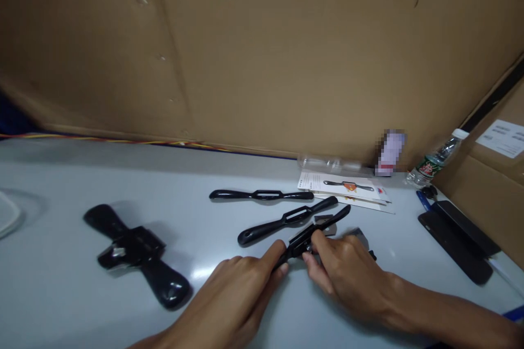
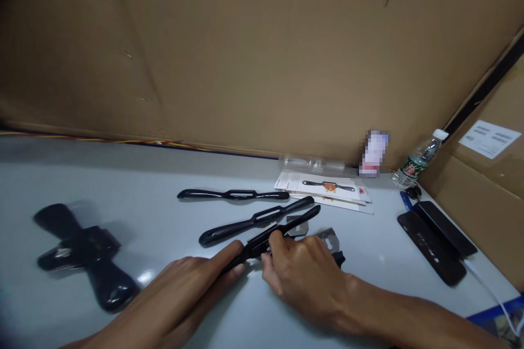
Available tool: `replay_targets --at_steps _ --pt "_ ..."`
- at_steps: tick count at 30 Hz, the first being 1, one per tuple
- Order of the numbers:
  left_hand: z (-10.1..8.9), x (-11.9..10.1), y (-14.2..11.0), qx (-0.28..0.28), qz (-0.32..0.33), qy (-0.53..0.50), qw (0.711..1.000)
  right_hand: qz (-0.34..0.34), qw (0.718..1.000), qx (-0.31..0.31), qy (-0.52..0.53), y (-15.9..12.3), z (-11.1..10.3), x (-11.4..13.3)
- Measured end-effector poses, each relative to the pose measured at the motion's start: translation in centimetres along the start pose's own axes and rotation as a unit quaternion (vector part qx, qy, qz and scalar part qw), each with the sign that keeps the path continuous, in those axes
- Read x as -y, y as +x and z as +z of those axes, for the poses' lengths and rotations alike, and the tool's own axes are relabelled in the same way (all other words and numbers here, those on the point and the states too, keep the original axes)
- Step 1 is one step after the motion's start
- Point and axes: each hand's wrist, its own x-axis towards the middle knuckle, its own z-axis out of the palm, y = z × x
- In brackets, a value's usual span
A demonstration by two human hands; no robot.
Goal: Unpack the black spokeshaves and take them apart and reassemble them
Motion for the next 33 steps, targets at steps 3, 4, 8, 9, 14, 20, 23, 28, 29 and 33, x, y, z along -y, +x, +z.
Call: replay_targets --at_steps 3,4,8,9,14,20,23,28,29,33 --pt "0.0 0.1 0.0 0.003 -0.007 -0.014 1.000 -0.013 1.000 0.021 -0.009 0.0 0.0 -0.1" --pt "-0.1 0.2 0.0 0.006 -0.012 -0.023 1.000 -0.032 0.999 0.027 -0.014 -0.1 0.0 -0.2" --pt "-0.2 0.6 0.0 0.006 -0.021 -0.065 0.998 -0.092 0.995 0.025 -0.032 -0.2 -0.8 -0.7" --pt "-0.2 0.7 -0.1 0.002 -0.021 -0.074 0.997 -0.082 0.996 0.017 -0.025 -0.2 -1.1 -0.8" --pt "0.0 1.3 -0.2 -0.019 -0.016 -0.083 0.996 -0.060 0.997 -0.029 0.033 -0.3 -1.2 -0.6" --pt "0.0 1.4 -0.1 -0.017 -0.025 -0.092 0.995 -0.011 0.990 -0.092 0.110 -0.5 -0.5 -0.3" --pt "0.1 1.6 -0.2 -0.023 -0.025 -0.096 0.995 -0.003 0.988 -0.096 0.117 -0.5 -0.6 -0.3" --pt "0.0 1.5 -0.1 -0.020 -0.016 -0.108 0.994 -0.019 0.986 -0.111 0.122 -0.5 -0.6 -0.2" --pt "0.0 1.4 -0.1 -0.019 -0.015 -0.108 0.994 -0.025 0.986 -0.114 0.117 -0.5 -0.5 -0.3" --pt "-0.3 1.0 0.0 -0.011 -0.017 -0.096 0.995 -0.077 0.984 -0.130 0.096 -0.4 -0.3 -0.8"
